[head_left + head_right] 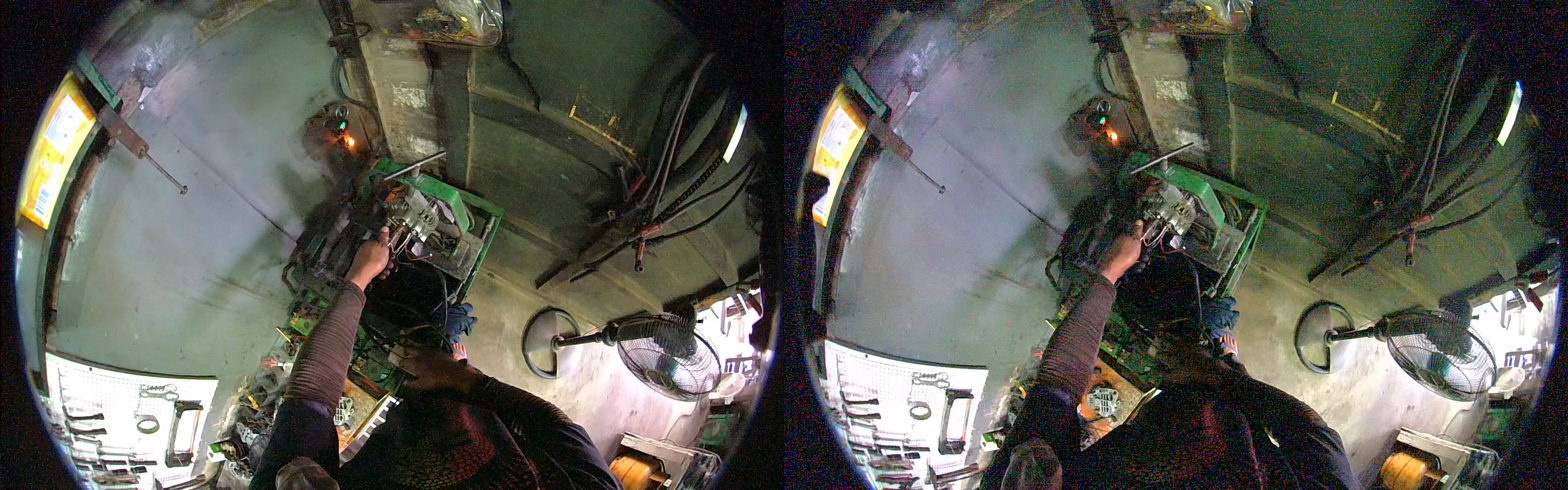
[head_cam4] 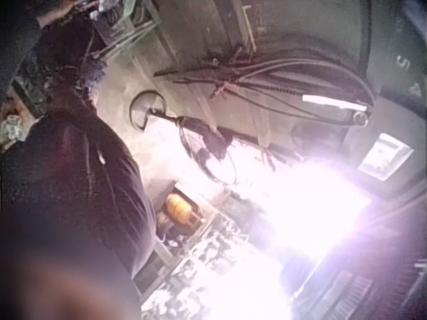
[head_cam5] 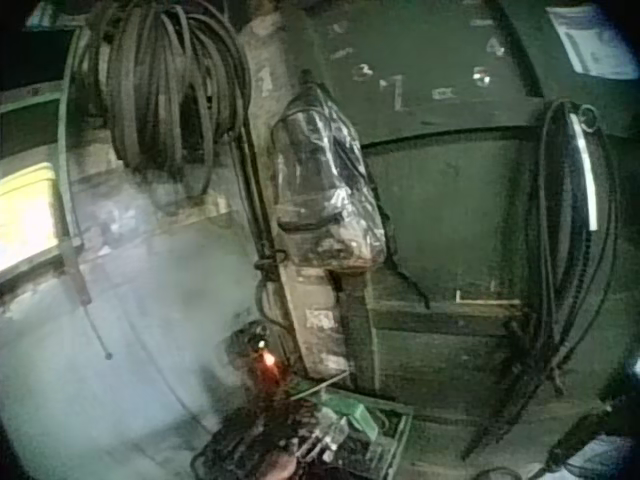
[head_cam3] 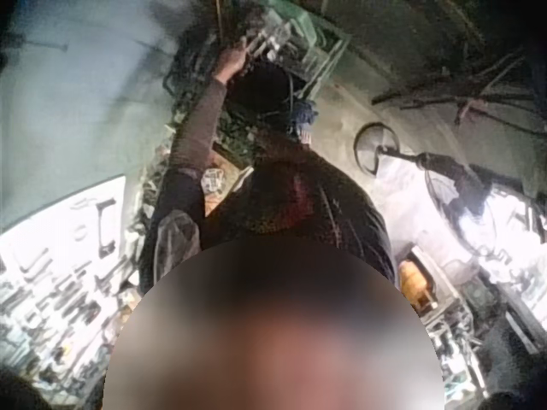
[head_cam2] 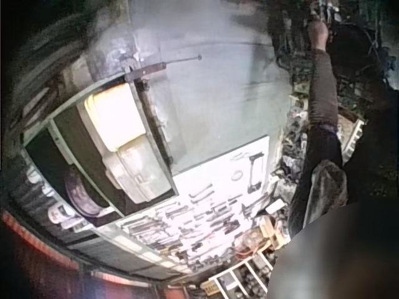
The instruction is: The person walks through a workshop carrying a small electronic component and wires. They use pliers to strip the wire ends, then connect the wires to a green machine's terminal block. The person repeatedly adjusts the connections and checks the indicator lights on the machine.
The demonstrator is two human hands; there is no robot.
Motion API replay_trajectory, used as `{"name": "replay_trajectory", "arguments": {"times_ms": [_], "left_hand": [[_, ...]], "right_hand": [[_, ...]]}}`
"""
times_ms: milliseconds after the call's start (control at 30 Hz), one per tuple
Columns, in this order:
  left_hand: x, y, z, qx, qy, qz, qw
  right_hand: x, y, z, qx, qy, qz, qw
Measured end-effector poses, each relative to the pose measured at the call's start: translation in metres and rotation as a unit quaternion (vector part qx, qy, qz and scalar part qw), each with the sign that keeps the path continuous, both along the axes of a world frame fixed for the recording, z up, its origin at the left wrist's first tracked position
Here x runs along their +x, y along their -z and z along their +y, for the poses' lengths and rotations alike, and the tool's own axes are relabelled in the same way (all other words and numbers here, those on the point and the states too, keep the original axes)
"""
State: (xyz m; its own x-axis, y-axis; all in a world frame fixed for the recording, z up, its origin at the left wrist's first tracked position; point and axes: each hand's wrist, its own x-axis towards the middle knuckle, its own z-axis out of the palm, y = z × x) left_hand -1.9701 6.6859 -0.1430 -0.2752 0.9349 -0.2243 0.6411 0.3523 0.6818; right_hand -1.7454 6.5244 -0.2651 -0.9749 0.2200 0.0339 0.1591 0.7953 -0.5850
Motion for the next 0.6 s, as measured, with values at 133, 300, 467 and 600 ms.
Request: {"name": "replay_trajectory", "arguments": {"times_ms": [133, 300, 467, 600], "left_hand": [[0.000, -0.010, -0.002, -0.008, -0.006, 0.012, 1.000], [-0.025, 0.003, 0.003, -0.038, -0.001, -0.028, 0.999], [-0.052, -0.017, 0.009, 0.070, -0.101, -0.095, 0.988], [-0.040, -0.057, 0.022, 0.157, -0.137, -0.324, 0.923]], "right_hand": [[0.003, -0.001, 0.008, -0.081, -0.026, -0.120, 0.989], [0.036, -0.017, 0.013, -0.076, -0.002, -0.004, 0.997], [0.130, -0.042, 0.049, -0.253, 0.160, 0.128, 0.945], [0.172, -0.091, 0.135, -0.317, 0.263, 0.235, 0.880]]}}
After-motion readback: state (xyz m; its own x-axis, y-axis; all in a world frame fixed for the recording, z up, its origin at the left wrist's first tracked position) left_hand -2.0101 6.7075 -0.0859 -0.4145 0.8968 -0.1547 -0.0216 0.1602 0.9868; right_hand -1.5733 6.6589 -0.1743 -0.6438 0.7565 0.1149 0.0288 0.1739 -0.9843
